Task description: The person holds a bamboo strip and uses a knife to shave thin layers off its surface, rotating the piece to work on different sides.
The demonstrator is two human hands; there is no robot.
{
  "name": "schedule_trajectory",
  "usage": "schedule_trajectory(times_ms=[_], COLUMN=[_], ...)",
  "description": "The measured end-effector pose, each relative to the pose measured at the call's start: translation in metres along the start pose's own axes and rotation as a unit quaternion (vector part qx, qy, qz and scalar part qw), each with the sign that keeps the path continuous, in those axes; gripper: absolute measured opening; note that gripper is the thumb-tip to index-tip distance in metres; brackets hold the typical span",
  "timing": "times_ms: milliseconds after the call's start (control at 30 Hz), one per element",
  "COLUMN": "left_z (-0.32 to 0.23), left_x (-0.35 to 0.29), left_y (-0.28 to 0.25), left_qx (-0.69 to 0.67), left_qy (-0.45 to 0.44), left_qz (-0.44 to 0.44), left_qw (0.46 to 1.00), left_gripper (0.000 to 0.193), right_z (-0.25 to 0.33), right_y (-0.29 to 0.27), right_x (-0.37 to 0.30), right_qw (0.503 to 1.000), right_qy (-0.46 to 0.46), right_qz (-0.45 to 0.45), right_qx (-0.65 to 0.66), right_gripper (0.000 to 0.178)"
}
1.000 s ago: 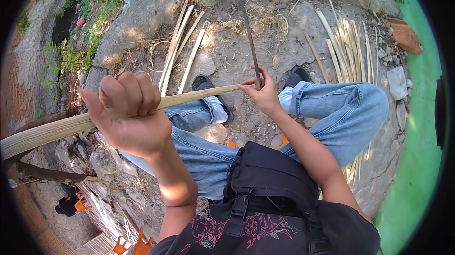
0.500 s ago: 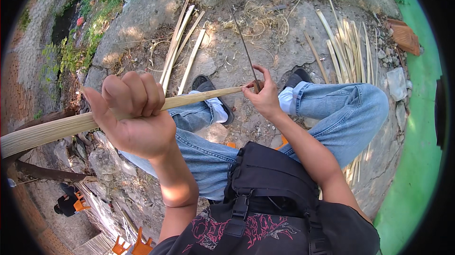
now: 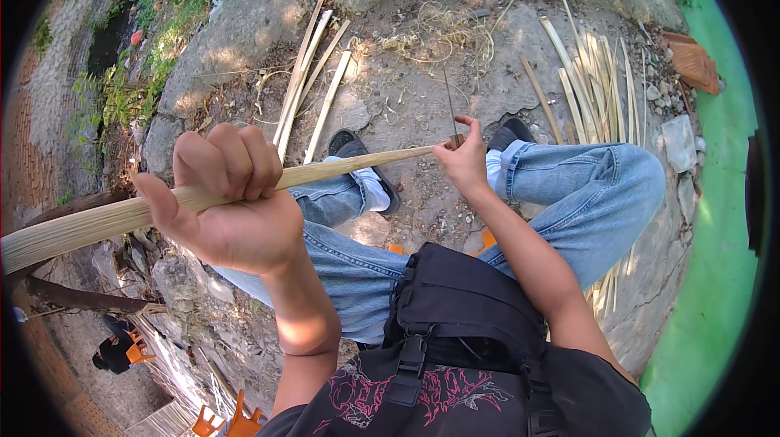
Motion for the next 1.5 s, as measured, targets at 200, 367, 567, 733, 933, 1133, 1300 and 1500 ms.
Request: schedule_trajectory(times_ms=[200, 367, 567, 733, 933, 1133, 1300, 1500], left_z=[-0.01, -0.017, -0.024, -0.028, -0.024, -0.027, -0.029, -0.028], left_x=[0.001, 0.003, 0.0, -0.004, 0.003, 0.005, 0.003, 0.004], left_y=[-0.01, -0.022, -0.024, -0.025, -0.022, -0.032, -0.029, -0.035], left_qx=[0.04, 0.095, 0.106, 0.151, 0.122, 0.138, 0.18, 0.186], left_qy=[0.061, 0.069, 0.154, 0.17, 0.167, 0.19, 0.201, 0.21], left_qz=[-0.054, -0.09, -0.103, -0.169, -0.09, -0.133, -0.186, -0.207], left_qw=[0.996, 0.989, 0.977, 0.959, 0.974, 0.963, 0.945, 0.937], left_gripper=[0.066, 0.065, 0.062, 0.06, 0.064, 0.065, 0.067, 0.068], right_z=[-0.009, -0.025, 0.03, 0.023, 0.053, 0.023, 0.072, 0.059], right_y=[-0.003, 0.007, 0.014, 0.014, 0.013, 0.016, 0.021, 0.039], right_x=[0.008, 0.009, -0.008, -0.015, -0.025, -0.032, -0.063, -0.075], right_qw=[0.997, 0.995, 0.981, 0.974, 0.967, 0.964, 0.942, 0.919], right_qy=[0.071, 0.046, 0.021, 0.006, -0.001, 0.021, 0.002, -0.013], right_qz=[0.019, 0.059, 0.181, 0.201, 0.254, 0.258, 0.322, 0.349], right_qx=[-0.03, -0.067, 0.071, -0.107, 0.03, -0.055, 0.095, 0.183], right_gripper=[0.059, 0.047, 0.035, 0.036, 0.032, 0.032, 0.034, 0.034])
Point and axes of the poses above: each hand's wrist, its own x-axis towards the middle knuckle, its own y-axis out of the palm, z = x × y, the point moved 6 cm from there along x, towards the middle knuckle, and after that the axes turned 6 degrees about z, right-handed, at the moved point
